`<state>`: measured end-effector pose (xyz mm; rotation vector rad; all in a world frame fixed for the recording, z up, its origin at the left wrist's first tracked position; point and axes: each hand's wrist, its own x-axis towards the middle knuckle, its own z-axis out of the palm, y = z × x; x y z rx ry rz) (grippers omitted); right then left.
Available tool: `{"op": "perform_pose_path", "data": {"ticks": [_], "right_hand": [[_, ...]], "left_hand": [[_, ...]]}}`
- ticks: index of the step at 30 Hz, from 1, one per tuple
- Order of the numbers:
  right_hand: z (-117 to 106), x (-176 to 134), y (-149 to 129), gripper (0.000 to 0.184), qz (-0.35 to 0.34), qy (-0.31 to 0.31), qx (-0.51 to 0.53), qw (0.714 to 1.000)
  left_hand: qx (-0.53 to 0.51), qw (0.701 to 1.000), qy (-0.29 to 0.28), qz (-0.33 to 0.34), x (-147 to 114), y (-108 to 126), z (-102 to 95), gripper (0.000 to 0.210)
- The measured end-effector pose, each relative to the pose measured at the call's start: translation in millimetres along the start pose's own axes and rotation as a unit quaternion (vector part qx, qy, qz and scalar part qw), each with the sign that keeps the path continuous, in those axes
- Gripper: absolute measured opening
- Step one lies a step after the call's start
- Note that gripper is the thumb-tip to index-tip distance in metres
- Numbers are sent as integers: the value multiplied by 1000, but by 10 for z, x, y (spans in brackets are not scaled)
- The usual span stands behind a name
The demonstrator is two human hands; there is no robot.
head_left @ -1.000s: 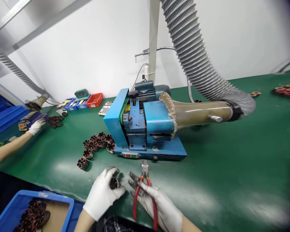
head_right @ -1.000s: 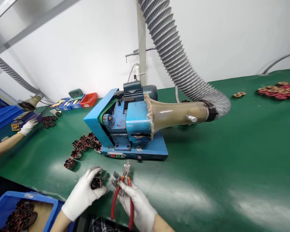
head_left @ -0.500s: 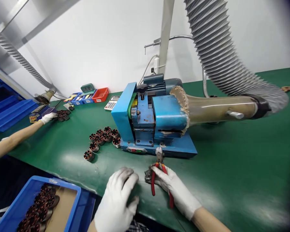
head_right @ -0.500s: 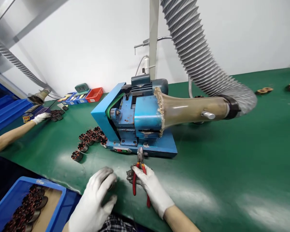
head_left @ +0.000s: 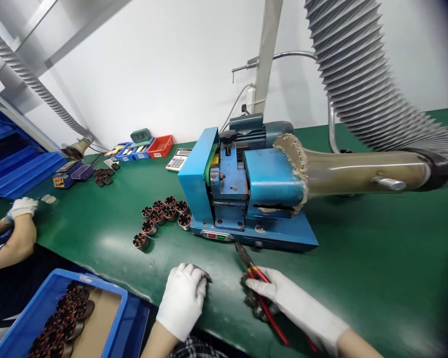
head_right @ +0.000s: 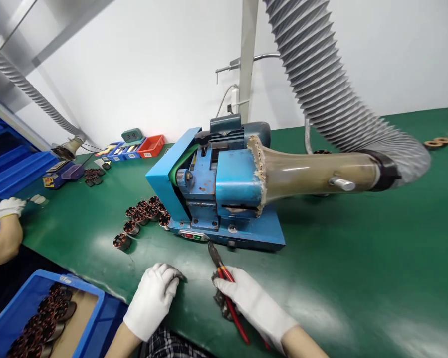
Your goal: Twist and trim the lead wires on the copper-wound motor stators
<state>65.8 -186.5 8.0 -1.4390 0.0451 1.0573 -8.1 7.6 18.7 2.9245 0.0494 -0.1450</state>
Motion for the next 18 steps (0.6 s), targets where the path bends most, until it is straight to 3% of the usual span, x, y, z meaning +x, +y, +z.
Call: {"op": "perform_pose_path", "data": {"ticks": [7,13,18], "right_hand": [[87,-118,115,15,55,-69,-154,984],[315,-40,-10,12,-9,-97,-195,976],[309,14,17,13,-31,-103,-258,960]], "left_hand": [[15,999,34,-29,44,28,80,19],[6,997,65,-45,33,44,121,19],[8,996,71,-45,29,39,139,19]]}}
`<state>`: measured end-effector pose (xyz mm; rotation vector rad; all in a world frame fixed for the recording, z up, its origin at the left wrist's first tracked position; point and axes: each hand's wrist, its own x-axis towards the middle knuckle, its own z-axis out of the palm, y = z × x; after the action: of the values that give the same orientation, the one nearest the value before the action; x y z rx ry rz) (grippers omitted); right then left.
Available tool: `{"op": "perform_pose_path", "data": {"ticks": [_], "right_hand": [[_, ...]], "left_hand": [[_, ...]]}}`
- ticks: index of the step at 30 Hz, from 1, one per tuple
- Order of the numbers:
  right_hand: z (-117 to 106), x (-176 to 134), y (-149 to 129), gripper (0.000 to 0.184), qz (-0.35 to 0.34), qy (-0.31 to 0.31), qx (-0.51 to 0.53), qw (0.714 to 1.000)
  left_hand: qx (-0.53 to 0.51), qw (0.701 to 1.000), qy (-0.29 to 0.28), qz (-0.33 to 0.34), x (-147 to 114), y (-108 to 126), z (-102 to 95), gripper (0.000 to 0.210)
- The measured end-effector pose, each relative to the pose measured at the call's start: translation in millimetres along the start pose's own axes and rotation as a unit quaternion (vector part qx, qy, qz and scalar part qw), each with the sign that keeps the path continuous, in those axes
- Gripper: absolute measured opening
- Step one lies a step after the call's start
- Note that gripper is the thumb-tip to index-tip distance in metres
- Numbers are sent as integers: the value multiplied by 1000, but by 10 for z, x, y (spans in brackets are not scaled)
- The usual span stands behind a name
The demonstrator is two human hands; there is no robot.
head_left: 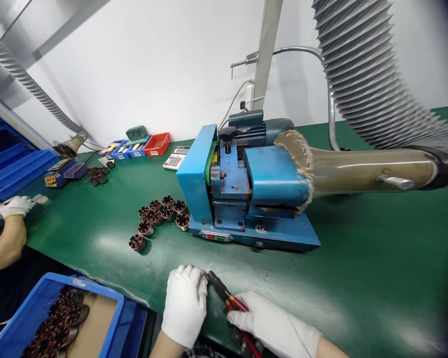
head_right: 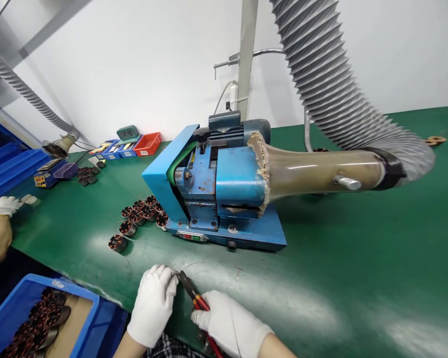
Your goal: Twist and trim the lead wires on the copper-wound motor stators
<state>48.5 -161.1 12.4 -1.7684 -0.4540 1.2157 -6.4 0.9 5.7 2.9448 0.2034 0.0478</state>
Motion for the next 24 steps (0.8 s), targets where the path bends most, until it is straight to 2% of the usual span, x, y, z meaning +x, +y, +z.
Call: {"op": "perform_pose_path", "data": {"ticks": [5,10,18,21,24], "right_hand": [[-26,6,3,16,17,43,-74,996],[-17,44,-41,12,35,11,-45,998],[139,98,36,13,18,77,-61,995],[158,88,87,14,10,87,12,996],[151,39,108,18,29,20,188,981]], "left_hand": [[11,1000,4,-4,-1,3,8,18],[24,1000,1,0,-3,-1,21,18],[37,999,-9,3,3,-18,29,19],[29,1000,-8,6,2,-9,9,18],[20,1000,-13,13,6,-23,-18,19]]}}
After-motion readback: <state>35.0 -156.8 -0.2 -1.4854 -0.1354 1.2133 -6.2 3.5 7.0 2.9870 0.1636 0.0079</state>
